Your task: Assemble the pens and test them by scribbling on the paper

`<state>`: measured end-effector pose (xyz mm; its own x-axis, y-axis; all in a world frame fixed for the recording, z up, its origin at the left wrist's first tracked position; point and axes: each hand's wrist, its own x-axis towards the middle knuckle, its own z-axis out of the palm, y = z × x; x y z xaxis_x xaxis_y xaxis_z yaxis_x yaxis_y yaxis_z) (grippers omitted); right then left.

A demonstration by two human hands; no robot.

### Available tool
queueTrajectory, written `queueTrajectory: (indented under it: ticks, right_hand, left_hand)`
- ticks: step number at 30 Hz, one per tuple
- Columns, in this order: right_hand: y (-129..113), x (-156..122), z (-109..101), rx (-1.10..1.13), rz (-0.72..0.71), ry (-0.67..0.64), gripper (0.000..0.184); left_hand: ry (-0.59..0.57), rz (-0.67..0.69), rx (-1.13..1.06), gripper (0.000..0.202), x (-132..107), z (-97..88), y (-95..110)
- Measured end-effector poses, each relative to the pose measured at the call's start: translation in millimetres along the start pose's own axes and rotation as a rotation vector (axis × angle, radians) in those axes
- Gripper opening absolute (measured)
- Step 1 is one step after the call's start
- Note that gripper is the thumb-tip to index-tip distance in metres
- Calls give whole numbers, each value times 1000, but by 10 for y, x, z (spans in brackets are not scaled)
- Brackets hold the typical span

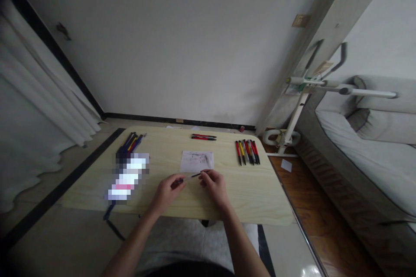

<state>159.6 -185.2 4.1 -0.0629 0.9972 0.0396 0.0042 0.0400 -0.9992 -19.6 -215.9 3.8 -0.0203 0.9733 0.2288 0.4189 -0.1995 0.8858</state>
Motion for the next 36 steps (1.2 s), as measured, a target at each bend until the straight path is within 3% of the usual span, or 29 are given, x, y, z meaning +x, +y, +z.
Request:
queueTrajectory:
  ticks: [21,36]
  right_hand:
    - [-29,-10,138,-37,-38,-38,26]
    - [-52,-20,395,-27,-49,-84,23]
  left_hand:
    - [2,54,-2,20,12,-13,-41]
    - [-58,35,-22,23,3,-47,1]
